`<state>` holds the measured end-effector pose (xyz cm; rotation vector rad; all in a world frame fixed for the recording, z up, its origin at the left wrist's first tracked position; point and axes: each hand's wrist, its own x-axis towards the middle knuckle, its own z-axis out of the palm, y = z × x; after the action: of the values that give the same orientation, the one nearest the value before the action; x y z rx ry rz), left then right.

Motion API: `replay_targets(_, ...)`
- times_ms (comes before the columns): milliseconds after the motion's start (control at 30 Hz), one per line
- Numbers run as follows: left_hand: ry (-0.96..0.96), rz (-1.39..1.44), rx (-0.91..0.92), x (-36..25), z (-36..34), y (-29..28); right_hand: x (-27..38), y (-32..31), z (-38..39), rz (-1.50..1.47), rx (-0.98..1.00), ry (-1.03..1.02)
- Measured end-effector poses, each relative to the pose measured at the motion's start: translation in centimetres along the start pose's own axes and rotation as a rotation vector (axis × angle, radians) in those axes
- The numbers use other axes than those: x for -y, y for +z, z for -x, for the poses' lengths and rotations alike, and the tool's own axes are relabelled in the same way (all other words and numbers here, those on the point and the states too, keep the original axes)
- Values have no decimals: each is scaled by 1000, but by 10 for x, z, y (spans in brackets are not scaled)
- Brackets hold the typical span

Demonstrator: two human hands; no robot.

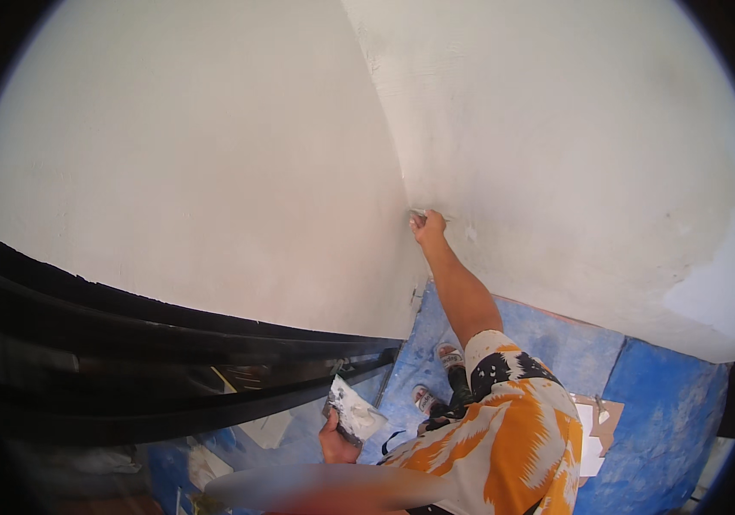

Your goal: The person applies white plaster to a wall using a putty knife and a hawk. They repeatedly scoop plaster from the hawk and smooth it onto the wall surface, working along the upper section near the ceiling.

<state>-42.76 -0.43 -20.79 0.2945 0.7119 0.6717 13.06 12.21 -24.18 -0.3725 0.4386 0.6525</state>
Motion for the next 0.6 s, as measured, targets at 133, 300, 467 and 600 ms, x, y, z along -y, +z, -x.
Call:
replay_targets(133,-1,21,186,-1,4,-2,15,73,92,102,6,-106)
replay_targets(300,-13,31,249,-3,-5,-9,47,178,233,86,133,-205)
replay_targets(467,-15,-9,311,-8,-4,-8,65,273,339,59,292,-188)
replay_targets(600,-56,11,395,-20,13,8,60,330,427,130,394,-381)
